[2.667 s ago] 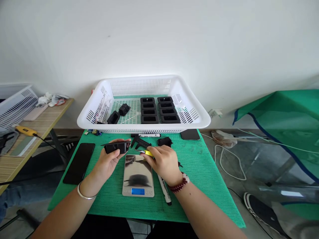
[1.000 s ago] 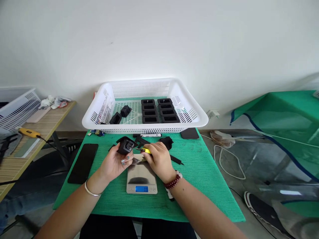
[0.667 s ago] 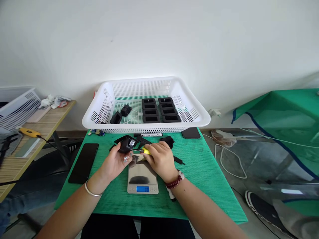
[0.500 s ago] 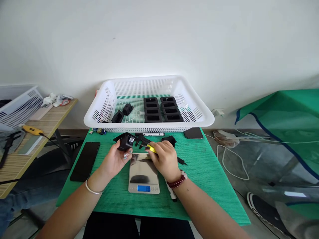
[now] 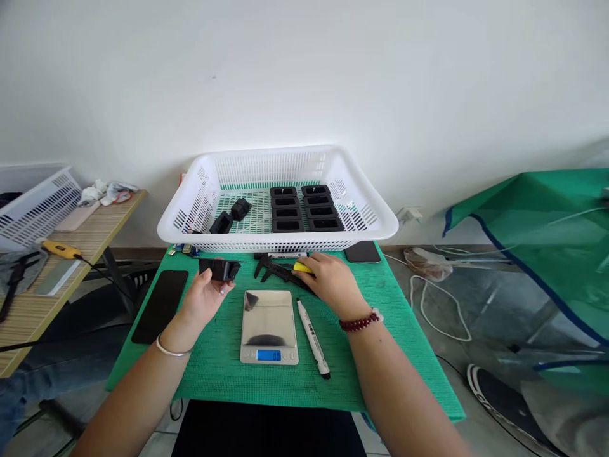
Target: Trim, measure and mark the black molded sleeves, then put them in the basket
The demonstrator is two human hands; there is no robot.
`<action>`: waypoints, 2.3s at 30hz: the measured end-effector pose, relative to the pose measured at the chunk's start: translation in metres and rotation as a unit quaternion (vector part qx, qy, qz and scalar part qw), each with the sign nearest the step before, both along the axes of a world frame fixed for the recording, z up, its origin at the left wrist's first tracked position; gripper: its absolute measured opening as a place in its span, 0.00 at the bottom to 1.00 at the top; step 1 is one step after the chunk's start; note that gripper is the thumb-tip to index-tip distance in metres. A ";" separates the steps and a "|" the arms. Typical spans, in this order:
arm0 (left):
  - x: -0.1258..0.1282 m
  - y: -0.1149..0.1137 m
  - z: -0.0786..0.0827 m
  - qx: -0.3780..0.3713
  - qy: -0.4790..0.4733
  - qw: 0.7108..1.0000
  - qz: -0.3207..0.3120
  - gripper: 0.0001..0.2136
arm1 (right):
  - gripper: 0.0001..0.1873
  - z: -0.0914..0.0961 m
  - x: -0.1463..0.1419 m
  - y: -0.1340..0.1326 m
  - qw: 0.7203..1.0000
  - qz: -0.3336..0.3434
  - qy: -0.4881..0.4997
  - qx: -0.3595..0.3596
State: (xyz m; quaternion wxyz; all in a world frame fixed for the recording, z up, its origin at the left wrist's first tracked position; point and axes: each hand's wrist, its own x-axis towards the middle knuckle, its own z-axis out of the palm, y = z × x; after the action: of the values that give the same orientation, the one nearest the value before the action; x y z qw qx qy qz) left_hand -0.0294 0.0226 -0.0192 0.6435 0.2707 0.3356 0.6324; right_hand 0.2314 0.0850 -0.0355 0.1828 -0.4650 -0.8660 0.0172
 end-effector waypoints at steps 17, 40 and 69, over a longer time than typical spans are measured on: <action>-0.001 0.006 -0.006 0.013 -0.001 0.999 -0.044 0.14 | 0.25 0.003 0.046 -0.021 0.966 -0.244 -0.081 -0.036; 0.000 0.003 0.002 -0.012 -0.051 0.996 -0.077 0.21 | 0.17 0.018 0.019 -0.001 0.960 -0.253 -0.089 -0.083; 0.007 -0.002 0.001 -0.025 0.030 0.996 -0.081 0.16 | 0.11 -0.007 0.021 0.009 0.944 -0.207 0.246 -0.070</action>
State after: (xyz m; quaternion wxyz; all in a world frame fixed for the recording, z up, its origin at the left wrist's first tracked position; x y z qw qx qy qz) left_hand -0.0226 0.0210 -0.0186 0.6888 0.2998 0.3476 0.5611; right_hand 0.2527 0.0935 -0.0426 0.3567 -0.6268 -0.6756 0.1533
